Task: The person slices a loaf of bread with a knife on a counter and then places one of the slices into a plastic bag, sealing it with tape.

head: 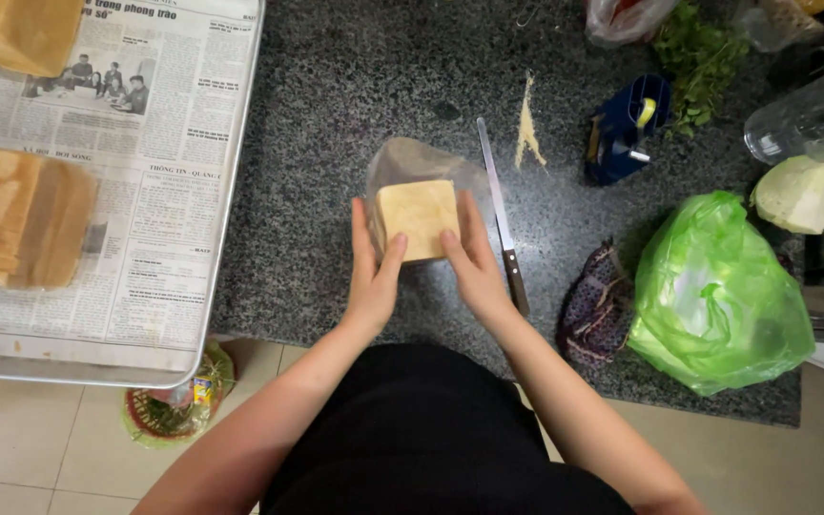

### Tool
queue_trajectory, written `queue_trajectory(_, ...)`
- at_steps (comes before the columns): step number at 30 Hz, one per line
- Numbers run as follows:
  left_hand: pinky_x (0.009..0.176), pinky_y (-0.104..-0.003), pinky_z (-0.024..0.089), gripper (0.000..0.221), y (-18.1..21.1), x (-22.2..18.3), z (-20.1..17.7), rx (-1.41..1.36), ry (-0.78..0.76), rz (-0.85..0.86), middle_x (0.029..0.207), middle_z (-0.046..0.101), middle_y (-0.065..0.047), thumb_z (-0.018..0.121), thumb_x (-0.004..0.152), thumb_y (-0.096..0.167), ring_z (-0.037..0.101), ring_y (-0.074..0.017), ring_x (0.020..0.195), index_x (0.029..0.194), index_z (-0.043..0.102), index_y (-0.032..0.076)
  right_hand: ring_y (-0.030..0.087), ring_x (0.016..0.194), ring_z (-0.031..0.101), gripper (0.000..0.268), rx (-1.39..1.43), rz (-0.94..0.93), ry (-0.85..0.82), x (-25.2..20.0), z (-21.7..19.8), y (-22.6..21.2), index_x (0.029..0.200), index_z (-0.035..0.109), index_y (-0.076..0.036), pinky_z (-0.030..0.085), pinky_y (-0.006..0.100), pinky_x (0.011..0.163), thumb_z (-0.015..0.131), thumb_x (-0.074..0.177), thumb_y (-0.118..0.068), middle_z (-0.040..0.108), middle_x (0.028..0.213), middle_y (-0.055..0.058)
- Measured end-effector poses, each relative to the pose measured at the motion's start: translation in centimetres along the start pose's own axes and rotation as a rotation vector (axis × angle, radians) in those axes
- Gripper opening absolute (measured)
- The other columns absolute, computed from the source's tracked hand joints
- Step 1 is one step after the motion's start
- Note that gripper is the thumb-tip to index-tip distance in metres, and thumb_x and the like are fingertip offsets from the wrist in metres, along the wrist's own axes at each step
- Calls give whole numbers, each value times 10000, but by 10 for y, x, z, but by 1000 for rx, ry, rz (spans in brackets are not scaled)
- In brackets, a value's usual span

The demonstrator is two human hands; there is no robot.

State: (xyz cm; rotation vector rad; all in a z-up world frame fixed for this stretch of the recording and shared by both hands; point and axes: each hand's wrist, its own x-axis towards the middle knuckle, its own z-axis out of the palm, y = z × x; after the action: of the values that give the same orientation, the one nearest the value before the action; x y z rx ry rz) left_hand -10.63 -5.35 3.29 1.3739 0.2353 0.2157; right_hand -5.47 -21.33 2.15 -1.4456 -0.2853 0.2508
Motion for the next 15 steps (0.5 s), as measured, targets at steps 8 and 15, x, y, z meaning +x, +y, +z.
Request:
queue_trajectory(8, 1273, -395, 217, 588, 4, -1, 21, 271, 125, 132, 1706, 242, -216, 337, 1131, 262, 251, -335, 1585, 1629, 189, -12, 317, 1569, 331, 629, -356, -125, 138, -6, 27, -30, 1623, 295, 3, 266, 411, 1275, 557, 1083, -187, 347, 1686, 215)
queue_trajectory(15, 1287, -402, 218, 569, 6, -1, 22, 293, 132, 206, 1714, 243, -211, 328, 1139, 258, 240, -339, 1598, 1626, 212, -13, 442, 1541, 235, 753, -1041, -407, -12, -19, 28, -57, 1581, 242, 34, 157, 566, 1249, 635, 991, -220, 271, 1631, 300)
